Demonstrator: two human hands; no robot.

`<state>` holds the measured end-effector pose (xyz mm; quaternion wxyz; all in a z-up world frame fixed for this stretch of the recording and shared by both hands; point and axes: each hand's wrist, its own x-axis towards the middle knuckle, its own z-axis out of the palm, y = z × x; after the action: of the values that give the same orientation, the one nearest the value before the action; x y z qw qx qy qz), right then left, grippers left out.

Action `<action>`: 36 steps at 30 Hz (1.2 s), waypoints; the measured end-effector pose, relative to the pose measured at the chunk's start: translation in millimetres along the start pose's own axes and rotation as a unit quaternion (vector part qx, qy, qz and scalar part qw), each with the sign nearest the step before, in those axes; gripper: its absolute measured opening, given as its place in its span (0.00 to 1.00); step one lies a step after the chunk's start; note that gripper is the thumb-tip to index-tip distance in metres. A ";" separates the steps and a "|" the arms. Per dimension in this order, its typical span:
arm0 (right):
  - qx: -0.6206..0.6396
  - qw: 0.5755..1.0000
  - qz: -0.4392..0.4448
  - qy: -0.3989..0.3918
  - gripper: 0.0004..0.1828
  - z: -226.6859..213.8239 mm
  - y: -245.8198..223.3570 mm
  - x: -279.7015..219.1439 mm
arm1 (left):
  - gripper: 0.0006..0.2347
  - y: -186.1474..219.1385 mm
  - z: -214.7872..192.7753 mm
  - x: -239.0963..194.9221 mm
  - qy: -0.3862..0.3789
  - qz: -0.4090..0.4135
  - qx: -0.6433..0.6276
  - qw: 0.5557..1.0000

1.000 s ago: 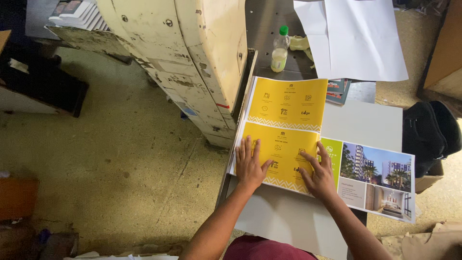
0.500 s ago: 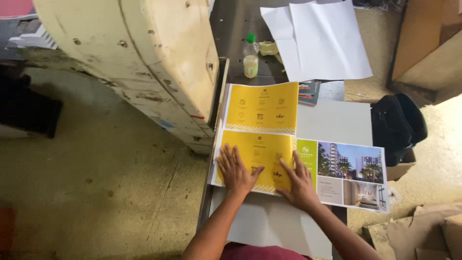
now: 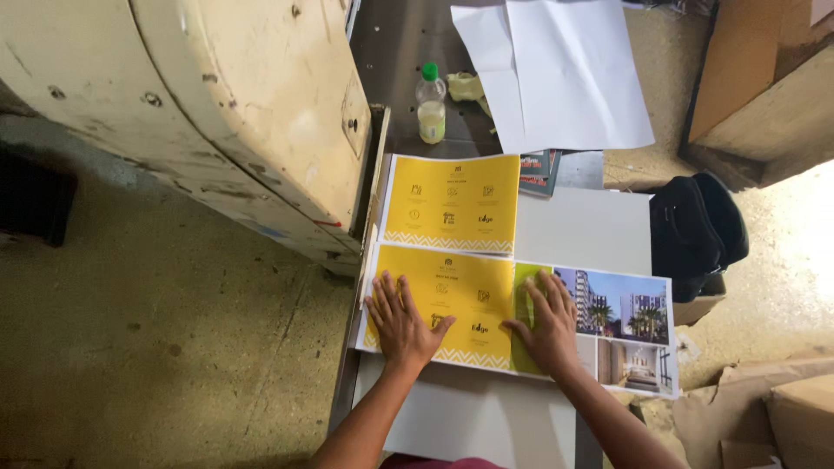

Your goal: The person repeatedly folds a stack of yellow and white brochures on a table. They open the brochures, fold them in half, and place them back on the stack, repeating this process for multiple items.

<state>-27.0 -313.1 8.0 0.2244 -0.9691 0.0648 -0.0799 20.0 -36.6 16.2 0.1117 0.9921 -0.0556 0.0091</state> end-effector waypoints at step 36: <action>-0.002 0.989 -0.033 -0.145 0.78 -21.4 -12.4 -72.8 | 0.52 4.2 -5.5 -4.4 0.003 0.003 -0.012 1.000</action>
<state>-101.0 -299.4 23.3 0.2272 -0.9723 -0.0003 0.0541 15.1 -39.0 22.3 0.1238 0.9905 -0.0580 0.0122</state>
